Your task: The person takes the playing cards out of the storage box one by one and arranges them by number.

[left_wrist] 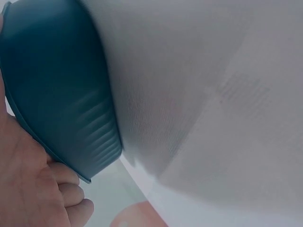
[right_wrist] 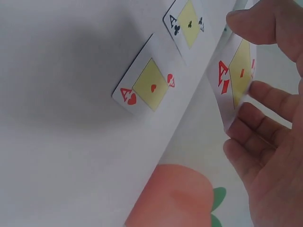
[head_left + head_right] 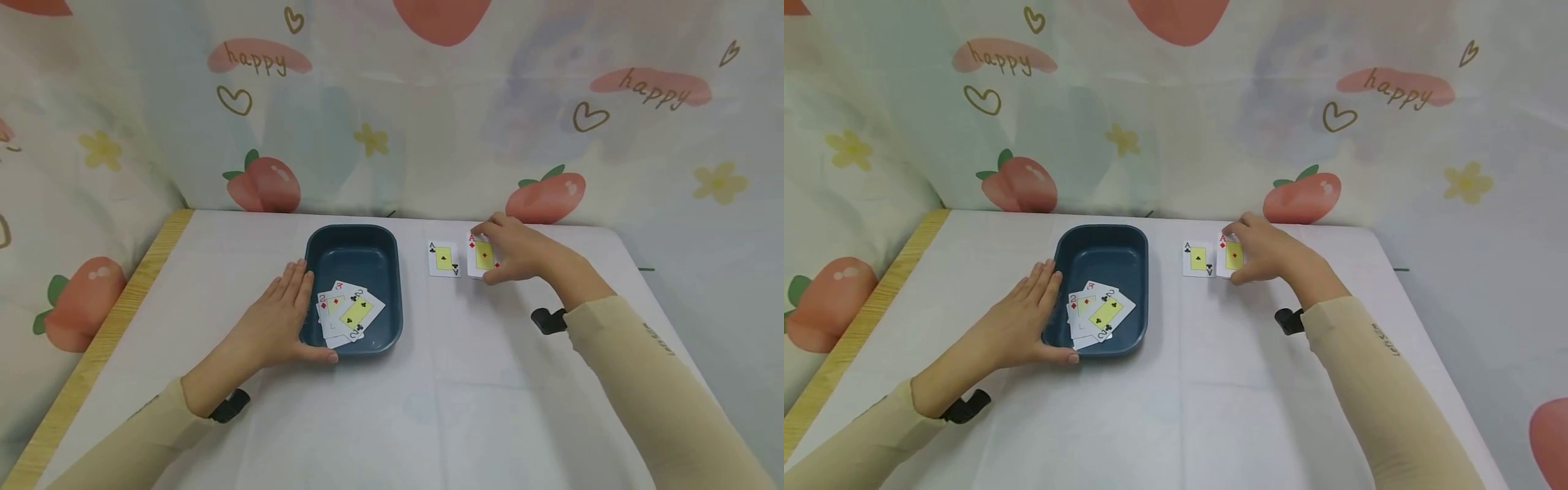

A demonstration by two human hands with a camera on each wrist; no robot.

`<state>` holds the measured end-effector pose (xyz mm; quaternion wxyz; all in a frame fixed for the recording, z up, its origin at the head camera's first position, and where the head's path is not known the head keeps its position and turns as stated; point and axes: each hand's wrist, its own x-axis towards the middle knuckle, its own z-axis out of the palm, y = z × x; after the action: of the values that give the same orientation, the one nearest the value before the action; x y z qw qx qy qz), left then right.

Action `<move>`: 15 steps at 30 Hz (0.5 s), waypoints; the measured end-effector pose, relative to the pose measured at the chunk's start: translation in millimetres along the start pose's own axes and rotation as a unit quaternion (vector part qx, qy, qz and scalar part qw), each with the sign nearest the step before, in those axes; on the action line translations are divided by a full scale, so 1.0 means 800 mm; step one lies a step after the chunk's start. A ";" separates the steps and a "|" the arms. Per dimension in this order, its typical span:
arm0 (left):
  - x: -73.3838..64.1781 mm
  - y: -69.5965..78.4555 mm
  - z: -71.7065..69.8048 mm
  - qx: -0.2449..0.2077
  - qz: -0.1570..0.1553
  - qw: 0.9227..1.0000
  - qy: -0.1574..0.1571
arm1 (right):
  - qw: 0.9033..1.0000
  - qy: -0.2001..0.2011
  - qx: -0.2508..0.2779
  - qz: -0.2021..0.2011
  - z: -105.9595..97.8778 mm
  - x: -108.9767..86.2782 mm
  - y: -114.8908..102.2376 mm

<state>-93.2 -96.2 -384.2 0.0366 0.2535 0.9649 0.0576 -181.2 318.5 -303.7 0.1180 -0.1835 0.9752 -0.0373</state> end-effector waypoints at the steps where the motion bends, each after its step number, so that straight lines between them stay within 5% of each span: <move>1: 0.000 0.000 0.000 0.000 0.000 1.000 0.000 | 1.000 -0.001 0.000 0.002 0.000 -0.001 0.003; 15: 0.000 0.001 0.000 0.003 0.001 1.000 0.001 | 0.999 -0.013 0.018 0.037 0.006 -0.009 0.048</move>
<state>-92.8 -95.7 -384.1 0.0345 0.2547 0.9648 0.0554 -186.8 356.9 -311.2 0.1352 -0.1460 0.9788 -0.0483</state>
